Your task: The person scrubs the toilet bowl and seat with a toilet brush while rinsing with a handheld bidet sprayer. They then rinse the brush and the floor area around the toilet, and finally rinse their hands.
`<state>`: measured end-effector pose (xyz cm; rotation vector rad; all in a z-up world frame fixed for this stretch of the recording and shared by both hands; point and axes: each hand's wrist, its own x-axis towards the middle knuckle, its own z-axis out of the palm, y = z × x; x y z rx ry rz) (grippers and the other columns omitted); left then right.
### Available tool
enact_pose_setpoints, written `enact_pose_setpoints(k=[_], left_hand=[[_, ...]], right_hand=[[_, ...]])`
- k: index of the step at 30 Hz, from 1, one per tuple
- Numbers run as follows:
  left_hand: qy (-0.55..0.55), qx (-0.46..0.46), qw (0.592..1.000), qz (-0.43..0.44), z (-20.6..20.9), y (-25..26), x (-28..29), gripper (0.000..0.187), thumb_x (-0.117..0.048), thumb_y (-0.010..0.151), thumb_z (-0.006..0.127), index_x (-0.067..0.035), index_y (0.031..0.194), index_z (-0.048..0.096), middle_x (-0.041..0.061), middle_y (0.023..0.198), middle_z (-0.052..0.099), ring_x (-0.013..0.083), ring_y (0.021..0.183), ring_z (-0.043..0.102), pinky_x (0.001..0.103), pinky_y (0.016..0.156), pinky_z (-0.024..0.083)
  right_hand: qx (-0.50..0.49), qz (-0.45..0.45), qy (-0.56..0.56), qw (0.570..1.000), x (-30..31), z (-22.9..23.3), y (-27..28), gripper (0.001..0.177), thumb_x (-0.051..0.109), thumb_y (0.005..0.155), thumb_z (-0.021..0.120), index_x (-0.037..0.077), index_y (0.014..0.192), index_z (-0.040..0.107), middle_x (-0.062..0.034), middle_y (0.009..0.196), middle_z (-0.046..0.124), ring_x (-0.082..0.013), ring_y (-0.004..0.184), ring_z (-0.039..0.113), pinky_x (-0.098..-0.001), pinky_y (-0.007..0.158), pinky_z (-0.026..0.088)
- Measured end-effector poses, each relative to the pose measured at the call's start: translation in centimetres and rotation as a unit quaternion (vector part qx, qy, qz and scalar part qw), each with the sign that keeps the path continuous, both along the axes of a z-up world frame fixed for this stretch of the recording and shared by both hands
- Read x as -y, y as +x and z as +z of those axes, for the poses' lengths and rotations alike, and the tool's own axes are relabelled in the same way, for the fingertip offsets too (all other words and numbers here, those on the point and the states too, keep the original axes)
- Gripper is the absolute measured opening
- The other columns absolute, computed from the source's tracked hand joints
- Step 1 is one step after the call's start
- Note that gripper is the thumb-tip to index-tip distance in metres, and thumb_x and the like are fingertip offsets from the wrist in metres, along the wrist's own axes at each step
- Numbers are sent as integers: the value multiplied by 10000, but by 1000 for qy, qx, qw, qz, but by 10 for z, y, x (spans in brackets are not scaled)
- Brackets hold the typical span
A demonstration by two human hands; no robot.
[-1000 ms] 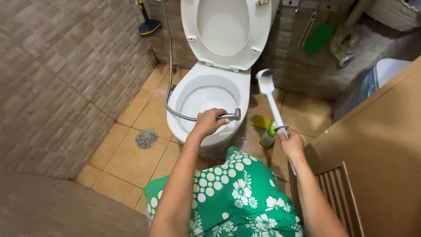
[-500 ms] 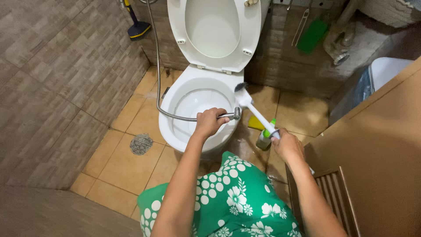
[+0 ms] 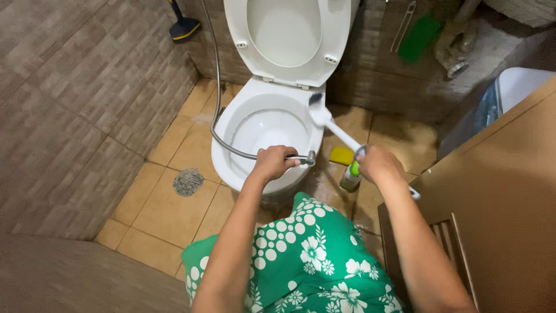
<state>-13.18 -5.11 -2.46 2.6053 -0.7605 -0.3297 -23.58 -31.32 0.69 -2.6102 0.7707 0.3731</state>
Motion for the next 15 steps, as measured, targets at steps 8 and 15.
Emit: enact_pose_setpoints(k=[8,15], left_hand=[[6,-28,999,19,2,-19,-21,307,-459,882,705,-266,1112,767,37,888,765,256,911,700,437,842,459],[-8,-19,1000,21,-7,-34,-36,314,-467,860,722,-274,1103,768,4,931,768,247,946,693,457,849,449]], right_hand=[[-40,19,-8,999,-14,17,-21,353,357,944,691,177,1246,723,-144,1184,737,-312,1096,704,-457,961,544],[-86,10,-15,996,-21,12,-29,370,418,1002,595,197,1278,706,-112,1101,775,-279,1009,770,-418,915,615]])
